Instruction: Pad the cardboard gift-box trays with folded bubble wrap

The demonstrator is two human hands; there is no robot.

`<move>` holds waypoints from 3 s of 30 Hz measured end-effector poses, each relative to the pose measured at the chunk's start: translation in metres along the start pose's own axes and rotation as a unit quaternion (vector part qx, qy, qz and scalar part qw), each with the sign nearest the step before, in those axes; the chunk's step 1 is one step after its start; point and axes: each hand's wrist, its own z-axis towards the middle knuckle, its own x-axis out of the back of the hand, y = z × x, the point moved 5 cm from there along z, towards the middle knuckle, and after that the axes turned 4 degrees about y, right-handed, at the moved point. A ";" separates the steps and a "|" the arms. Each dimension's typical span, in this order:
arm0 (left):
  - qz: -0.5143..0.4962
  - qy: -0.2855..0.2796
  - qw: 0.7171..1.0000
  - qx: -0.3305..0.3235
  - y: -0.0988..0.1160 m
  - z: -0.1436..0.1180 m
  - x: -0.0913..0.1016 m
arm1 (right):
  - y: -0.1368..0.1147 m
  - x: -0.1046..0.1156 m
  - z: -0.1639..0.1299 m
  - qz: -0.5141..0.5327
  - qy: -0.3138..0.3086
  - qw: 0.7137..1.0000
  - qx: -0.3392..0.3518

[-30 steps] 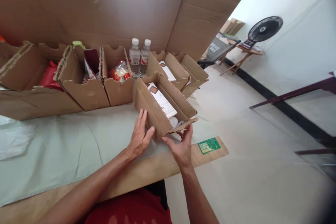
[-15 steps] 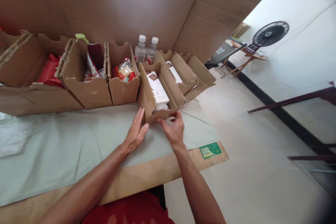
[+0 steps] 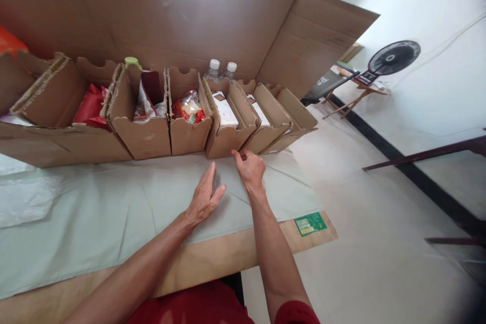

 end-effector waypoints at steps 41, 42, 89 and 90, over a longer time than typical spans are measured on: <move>0.031 0.165 0.985 0.031 0.040 -0.119 0.116 | 0.116 0.120 -0.144 0.264 -0.065 0.947 0.172; 0.024 0.154 0.987 0.035 0.041 -0.117 0.109 | 0.117 0.110 -0.150 0.257 -0.091 0.948 0.161; -0.315 0.175 0.900 0.246 -0.004 -0.219 0.173 | -0.372 -0.147 -0.225 0.017 -0.227 0.699 0.678; -0.364 0.229 0.864 0.262 -0.009 -0.224 0.184 | -0.356 -0.138 -0.221 0.025 -0.220 0.705 0.673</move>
